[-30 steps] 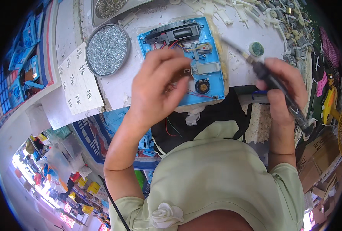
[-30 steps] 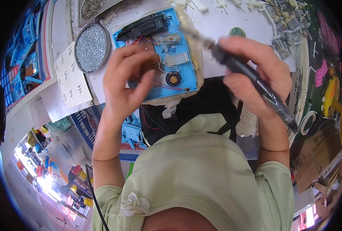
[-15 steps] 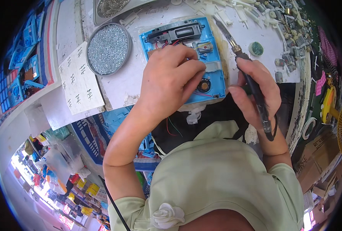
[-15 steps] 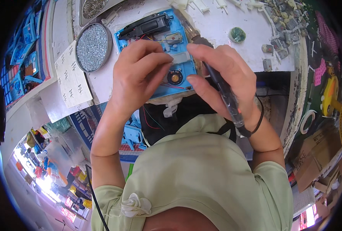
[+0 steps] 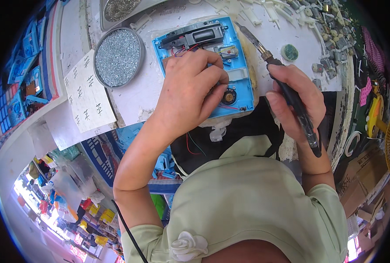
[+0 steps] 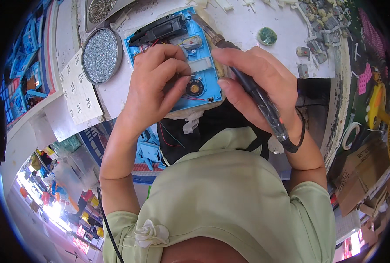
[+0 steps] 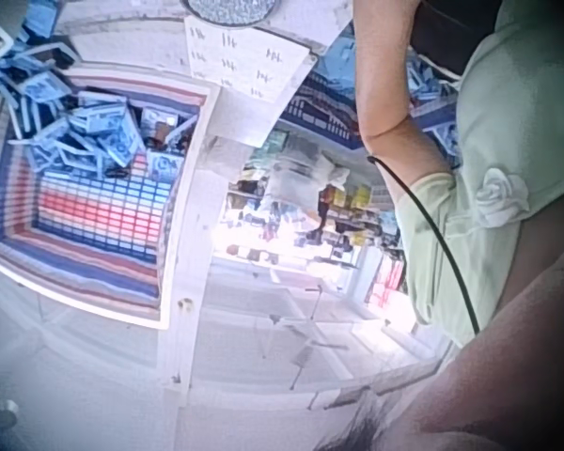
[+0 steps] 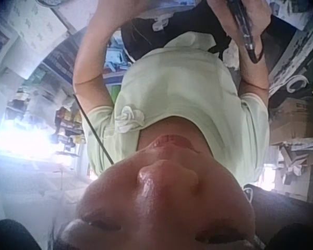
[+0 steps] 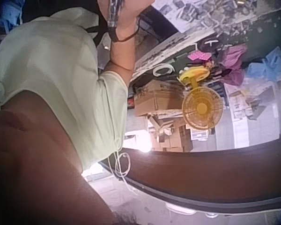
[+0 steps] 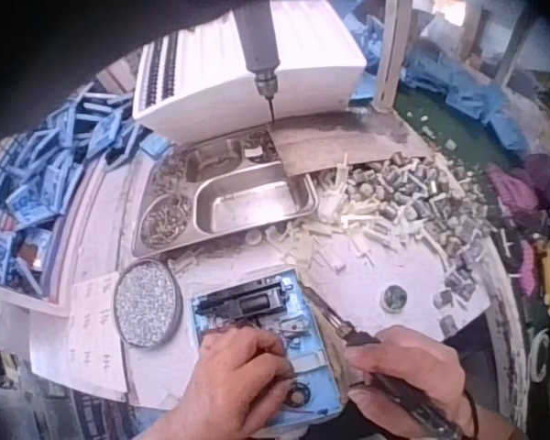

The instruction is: Soldering components and assembling plastic housings for electronic devices.

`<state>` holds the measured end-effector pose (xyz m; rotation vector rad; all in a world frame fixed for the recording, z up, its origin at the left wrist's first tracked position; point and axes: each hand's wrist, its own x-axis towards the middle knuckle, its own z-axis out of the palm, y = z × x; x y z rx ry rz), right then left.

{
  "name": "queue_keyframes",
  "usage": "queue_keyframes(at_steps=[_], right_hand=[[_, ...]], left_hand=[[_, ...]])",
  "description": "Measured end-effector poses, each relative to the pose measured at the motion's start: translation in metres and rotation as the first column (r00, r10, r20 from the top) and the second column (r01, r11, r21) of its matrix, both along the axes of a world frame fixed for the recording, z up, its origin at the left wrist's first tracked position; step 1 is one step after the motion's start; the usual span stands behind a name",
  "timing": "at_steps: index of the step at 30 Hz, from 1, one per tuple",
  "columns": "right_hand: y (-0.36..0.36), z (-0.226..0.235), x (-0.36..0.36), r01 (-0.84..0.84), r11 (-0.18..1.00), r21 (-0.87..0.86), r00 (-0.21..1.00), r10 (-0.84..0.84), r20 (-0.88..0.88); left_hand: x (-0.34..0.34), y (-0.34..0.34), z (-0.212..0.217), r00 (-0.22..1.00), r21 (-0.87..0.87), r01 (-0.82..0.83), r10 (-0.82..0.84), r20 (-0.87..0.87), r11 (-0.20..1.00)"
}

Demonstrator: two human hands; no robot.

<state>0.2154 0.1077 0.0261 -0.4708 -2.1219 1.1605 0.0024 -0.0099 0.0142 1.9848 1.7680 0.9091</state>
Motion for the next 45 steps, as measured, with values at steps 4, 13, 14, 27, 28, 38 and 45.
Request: queue_keyframes(at_steps=[4,13,14,27,28,38,45], right_hand=[[0.005,0.001,0.002,-0.011,1.0,0.022,1.0,0.011,0.012],[0.014,0.005,0.01,0.021,0.999,0.025,1.0,-0.021,0.023],[0.014,0.004,0.009,0.017,0.999,0.04,1.0,-0.018,0.015],[0.02,0.004,0.018,-0.127,0.98,-0.151,0.991,0.12,-0.056],[0.018,0.005,0.02,-0.129,0.959,-0.253,0.991,0.118,-0.061],[0.026,0.011,0.023,-0.2,0.894,-0.4,0.97,0.237,0.046],[0.023,0.011,0.017,-0.182,0.884,-0.43,0.963,0.248,0.104]], left_hand=[[0.002,0.0,0.008,1.0,-0.054,-0.011,0.01,-0.013,0.998],[-0.002,-0.002,0.01,0.998,-0.114,0.017,-0.023,-0.054,0.993],[-0.002,-0.002,0.009,0.998,-0.112,0.017,-0.023,-0.052,0.994],[0.003,0.002,0.013,0.999,-0.157,-0.009,0.001,-0.051,0.988],[0.002,0.002,0.013,0.999,-0.162,-0.01,0.002,-0.049,0.987],[0.0,0.006,0.015,0.997,-0.146,0.015,-0.026,-0.073,0.989],[0.001,0.005,0.017,0.998,-0.194,0.011,-0.022,-0.053,0.981]])
